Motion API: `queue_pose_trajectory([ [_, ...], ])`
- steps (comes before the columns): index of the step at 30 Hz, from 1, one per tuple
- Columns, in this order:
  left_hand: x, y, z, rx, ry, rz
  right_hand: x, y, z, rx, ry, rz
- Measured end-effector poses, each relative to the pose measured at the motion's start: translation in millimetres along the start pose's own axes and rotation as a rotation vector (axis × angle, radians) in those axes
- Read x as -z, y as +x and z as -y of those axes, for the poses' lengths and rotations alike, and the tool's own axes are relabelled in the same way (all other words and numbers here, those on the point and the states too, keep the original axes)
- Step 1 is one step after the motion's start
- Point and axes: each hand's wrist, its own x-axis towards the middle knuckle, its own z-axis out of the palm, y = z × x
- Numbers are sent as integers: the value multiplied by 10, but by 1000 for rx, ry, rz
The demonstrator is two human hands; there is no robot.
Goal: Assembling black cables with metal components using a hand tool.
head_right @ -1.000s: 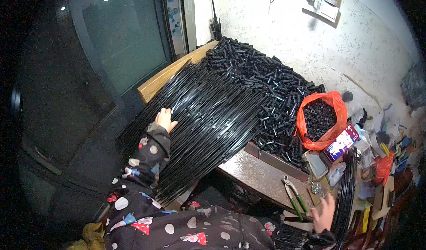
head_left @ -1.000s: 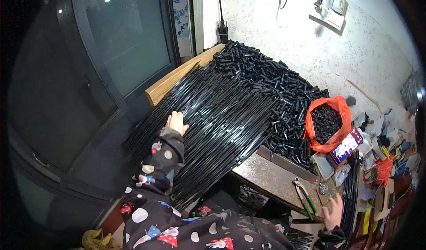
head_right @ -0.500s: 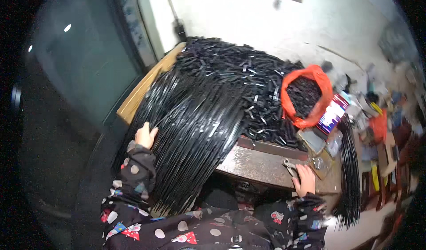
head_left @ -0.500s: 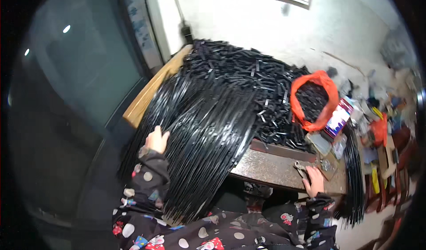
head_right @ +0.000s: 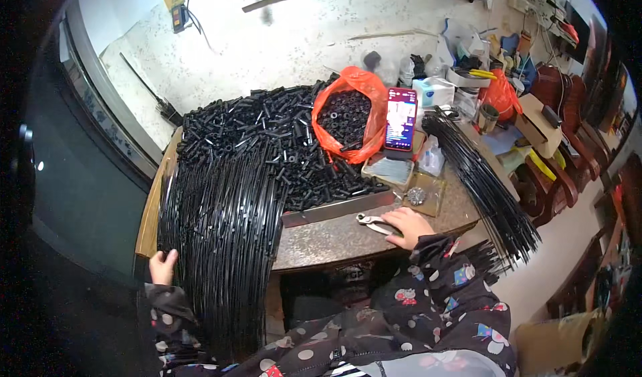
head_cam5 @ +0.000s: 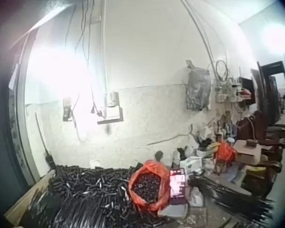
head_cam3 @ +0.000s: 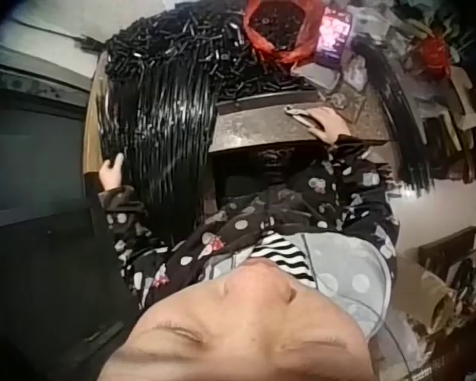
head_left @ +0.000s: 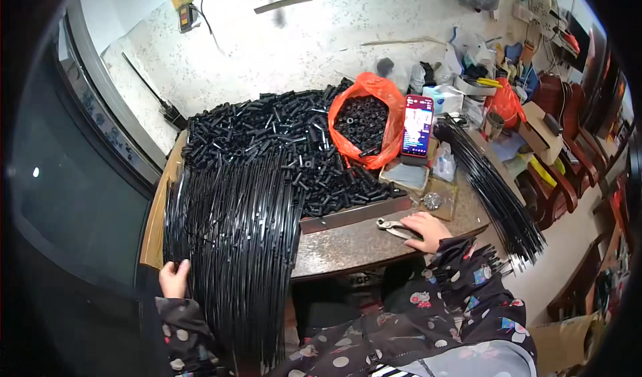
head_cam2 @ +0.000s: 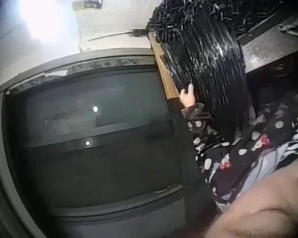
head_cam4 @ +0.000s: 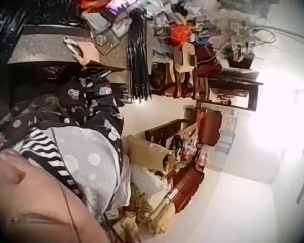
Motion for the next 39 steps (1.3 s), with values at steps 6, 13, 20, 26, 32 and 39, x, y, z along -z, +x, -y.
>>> queue_pose_trajectory([
  [6,165,35,-1076,40,-545,-76,-116,38,-72,85,52,-7],
  [13,-121,416,-2105,-192,-855,-255,-100,-33,-55,35,-11,-31],
  [20,-982,483,-2806,-271,-964,-354,-38,-101,-146,-45,-54,-31],
  [26,-1597,44,-2810,-214,-1015,-358,-20,-176,-186,-76,-16,-52],
  [32,-1758,-239,-2618,-40,-1004,-14,135,-293,29,49,-36,-166],
  [39,-1713,-528,-2997,-52,-1152,217,349,-110,832,236,640,-357],
])
